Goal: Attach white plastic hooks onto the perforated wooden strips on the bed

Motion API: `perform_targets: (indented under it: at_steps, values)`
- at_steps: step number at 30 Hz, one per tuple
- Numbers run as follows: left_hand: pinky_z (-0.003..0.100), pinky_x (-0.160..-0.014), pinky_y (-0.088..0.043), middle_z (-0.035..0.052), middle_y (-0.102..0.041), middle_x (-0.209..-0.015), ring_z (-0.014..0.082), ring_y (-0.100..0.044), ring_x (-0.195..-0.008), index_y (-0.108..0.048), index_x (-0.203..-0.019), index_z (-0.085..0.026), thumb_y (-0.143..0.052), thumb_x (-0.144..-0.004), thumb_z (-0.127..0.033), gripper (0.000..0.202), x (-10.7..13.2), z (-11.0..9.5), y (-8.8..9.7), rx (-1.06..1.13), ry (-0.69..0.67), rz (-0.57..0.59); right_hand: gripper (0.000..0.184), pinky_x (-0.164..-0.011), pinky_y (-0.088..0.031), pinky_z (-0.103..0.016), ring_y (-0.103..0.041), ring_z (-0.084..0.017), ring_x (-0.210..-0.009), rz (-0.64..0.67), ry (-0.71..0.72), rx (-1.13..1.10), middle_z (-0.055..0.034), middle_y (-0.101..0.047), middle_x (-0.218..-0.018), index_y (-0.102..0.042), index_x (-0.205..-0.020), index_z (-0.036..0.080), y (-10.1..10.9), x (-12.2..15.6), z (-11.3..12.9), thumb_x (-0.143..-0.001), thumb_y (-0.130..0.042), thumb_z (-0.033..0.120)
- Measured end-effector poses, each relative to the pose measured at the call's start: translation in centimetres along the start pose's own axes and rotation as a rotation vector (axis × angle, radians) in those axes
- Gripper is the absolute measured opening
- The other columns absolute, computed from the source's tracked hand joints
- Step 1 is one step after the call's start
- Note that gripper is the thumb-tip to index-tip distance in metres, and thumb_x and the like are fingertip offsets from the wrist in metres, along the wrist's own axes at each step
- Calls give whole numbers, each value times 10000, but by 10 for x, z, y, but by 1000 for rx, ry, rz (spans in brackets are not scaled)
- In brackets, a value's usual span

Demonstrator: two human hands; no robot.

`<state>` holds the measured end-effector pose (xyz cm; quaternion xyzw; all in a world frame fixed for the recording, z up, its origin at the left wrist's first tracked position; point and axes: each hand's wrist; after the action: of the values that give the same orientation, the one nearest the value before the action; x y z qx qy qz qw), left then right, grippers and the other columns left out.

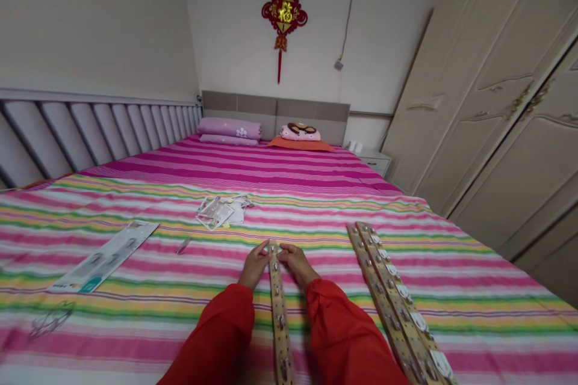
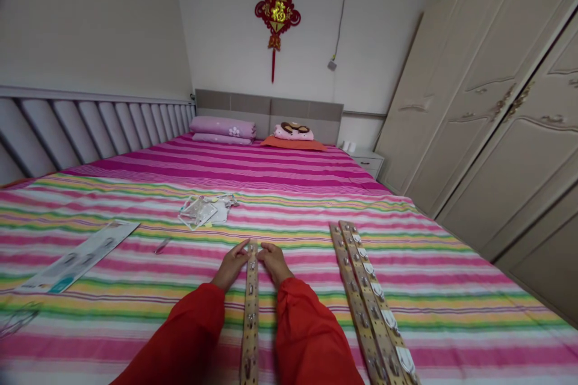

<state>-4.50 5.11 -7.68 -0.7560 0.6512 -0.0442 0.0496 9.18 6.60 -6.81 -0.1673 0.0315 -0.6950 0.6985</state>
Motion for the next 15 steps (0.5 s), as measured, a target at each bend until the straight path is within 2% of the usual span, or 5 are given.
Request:
perform_targets:
  at_steps: [7, 15]
  values:
    - [244, -599, -411, -32, -481, -701, 97, -473, -607, -653, -1115, -134, -699, -561, -235, 565, -8, 8, 2, -71, 0, -1, 382, -532, -391, -242, -515, -123, -515, -22, -14, 43, 58, -557, -529, -636, -850, 127, 0, -6, -4, -473, -618, 65]
    - [245, -611, -407, -29, -481, -697, 105, -466, -614, -663, -1100, -150, -668, -566, -200, 537, -10, 10, 2, -110, -1, -8, 391, -528, -406, -241, -535, -133, -532, -40, 13, 120, 35, -584, -559, -649, -887, 110, 0, -11, -10, -504, -584, 64]
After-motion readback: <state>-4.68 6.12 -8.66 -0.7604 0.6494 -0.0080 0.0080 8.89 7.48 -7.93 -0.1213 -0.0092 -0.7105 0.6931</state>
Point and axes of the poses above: each hand's wrist, its own x-axis away from the middle knuckle, its own y-axis out of the back of the hand, z = x × y
